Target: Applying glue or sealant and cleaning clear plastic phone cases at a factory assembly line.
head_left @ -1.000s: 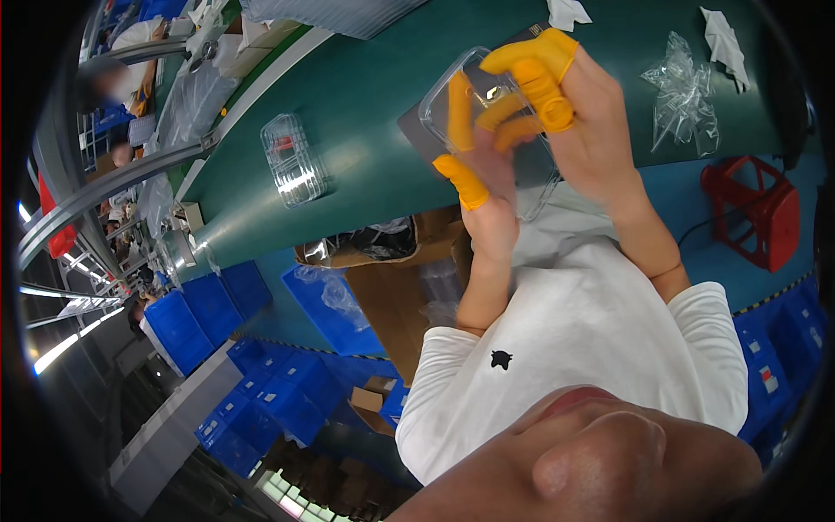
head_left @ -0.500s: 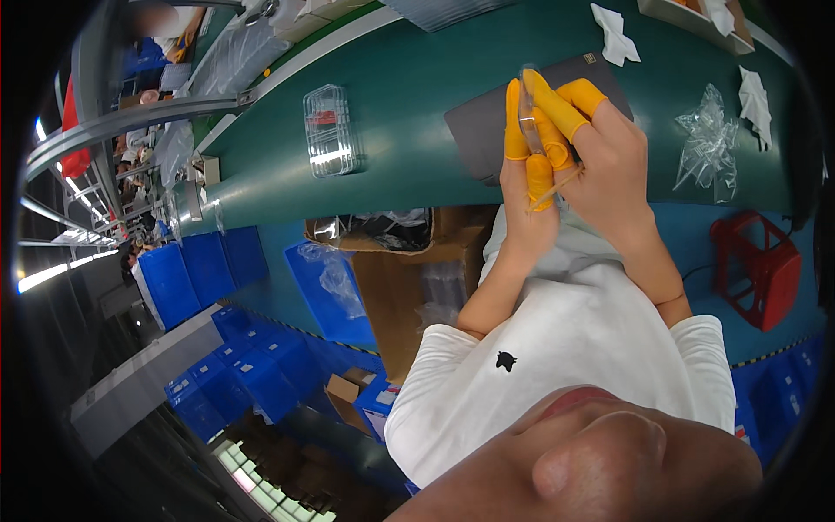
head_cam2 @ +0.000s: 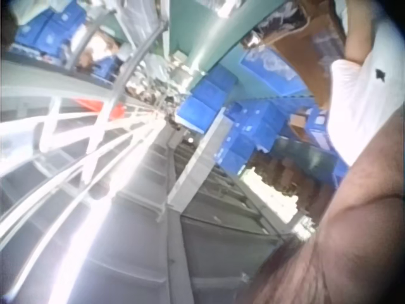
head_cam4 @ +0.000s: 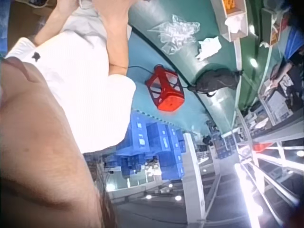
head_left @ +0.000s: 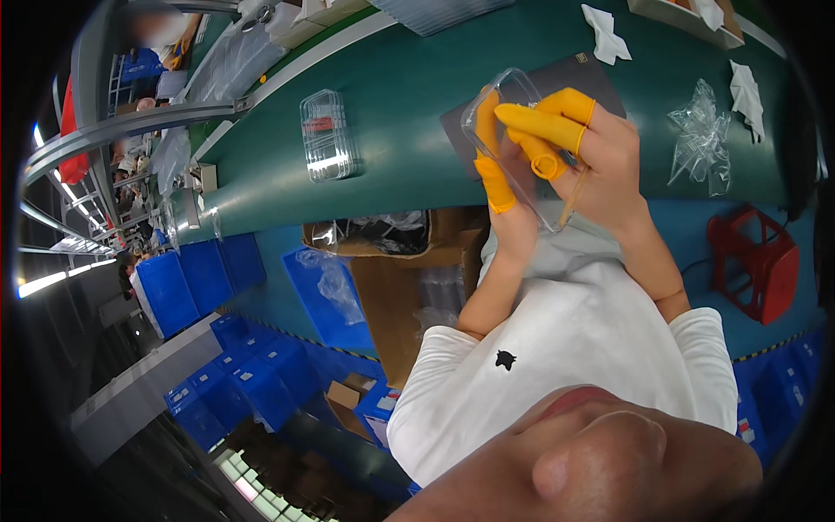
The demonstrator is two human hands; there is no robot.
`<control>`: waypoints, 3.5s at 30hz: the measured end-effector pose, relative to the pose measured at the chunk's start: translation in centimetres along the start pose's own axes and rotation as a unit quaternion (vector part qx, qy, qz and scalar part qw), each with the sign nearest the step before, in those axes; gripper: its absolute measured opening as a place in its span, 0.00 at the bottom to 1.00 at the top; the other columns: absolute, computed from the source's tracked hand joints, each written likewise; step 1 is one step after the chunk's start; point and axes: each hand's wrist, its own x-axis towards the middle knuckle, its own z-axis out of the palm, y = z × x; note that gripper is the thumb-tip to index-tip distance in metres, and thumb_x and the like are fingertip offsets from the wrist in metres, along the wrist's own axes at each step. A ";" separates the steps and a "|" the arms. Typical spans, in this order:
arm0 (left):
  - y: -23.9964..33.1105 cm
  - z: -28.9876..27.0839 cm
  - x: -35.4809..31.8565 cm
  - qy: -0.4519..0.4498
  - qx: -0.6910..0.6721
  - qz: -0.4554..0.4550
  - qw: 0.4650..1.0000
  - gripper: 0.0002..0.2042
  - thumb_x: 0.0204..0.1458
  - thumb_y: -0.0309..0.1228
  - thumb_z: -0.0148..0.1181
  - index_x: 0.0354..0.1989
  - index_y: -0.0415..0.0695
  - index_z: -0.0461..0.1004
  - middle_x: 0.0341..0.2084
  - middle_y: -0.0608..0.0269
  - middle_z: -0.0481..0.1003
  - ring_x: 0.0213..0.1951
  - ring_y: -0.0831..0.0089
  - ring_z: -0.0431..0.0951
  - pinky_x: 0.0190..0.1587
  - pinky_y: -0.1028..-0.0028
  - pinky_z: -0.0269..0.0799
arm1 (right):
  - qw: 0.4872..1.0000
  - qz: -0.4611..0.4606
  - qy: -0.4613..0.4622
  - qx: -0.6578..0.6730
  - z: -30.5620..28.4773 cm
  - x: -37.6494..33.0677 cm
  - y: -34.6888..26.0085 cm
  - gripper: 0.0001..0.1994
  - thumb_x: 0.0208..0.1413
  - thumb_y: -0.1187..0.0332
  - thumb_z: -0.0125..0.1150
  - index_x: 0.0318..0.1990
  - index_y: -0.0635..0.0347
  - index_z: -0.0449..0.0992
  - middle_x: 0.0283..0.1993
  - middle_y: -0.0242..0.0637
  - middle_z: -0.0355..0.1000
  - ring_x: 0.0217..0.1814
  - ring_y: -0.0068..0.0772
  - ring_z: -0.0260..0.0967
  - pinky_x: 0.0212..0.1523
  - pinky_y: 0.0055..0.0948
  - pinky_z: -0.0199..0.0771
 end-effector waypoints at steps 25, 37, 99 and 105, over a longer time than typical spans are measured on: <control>-2.5 -0.3 -0.6 0.007 0.150 0.076 0.986 0.30 0.64 0.50 0.30 0.69 0.44 0.42 0.65 0.54 0.52 0.66 0.62 0.54 0.66 0.65 0.47 | 0.993 0.108 0.039 0.026 1.7 -0.4 1.1 0.10 0.46 0.76 0.66 0.35 0.64 0.72 0.34 0.35 0.67 0.25 0.24 0.64 0.26 0.18 0.64; -0.6 -0.1 0.7 0.019 -0.030 0.003 0.999 0.36 0.60 0.60 0.33 0.70 0.48 0.44 0.57 0.54 0.63 0.58 0.64 0.64 0.60 0.66 0.59 | 0.995 0.084 0.021 0.052 1.8 -0.6 0.6 0.17 0.37 0.71 0.71 0.38 0.58 0.77 0.38 0.35 0.71 0.26 0.32 0.74 0.28 0.23 0.75; 1.8 2.8 4.7 0.178 0.236 0.302 0.906 0.35 0.60 0.60 0.28 0.67 0.46 0.45 0.42 0.37 0.69 0.33 0.54 0.74 0.41 0.62 0.74 | 0.880 0.253 0.130 0.381 -8.2 -5.9 0.4 0.05 0.61 0.74 0.52 0.42 0.59 0.66 0.41 0.30 0.65 0.37 0.15 0.61 0.36 0.14 0.61; 2.1 3.6 4.7 0.197 0.228 0.313 0.901 0.35 0.59 0.61 0.27 0.67 0.49 0.44 0.41 0.40 0.68 0.31 0.57 0.75 0.41 0.61 0.74 | 0.867 0.257 0.232 0.359 -7.2 -6.0 -0.6 0.06 0.59 0.74 0.52 0.42 0.61 0.65 0.40 0.34 0.63 0.32 0.15 0.57 0.29 0.12 0.55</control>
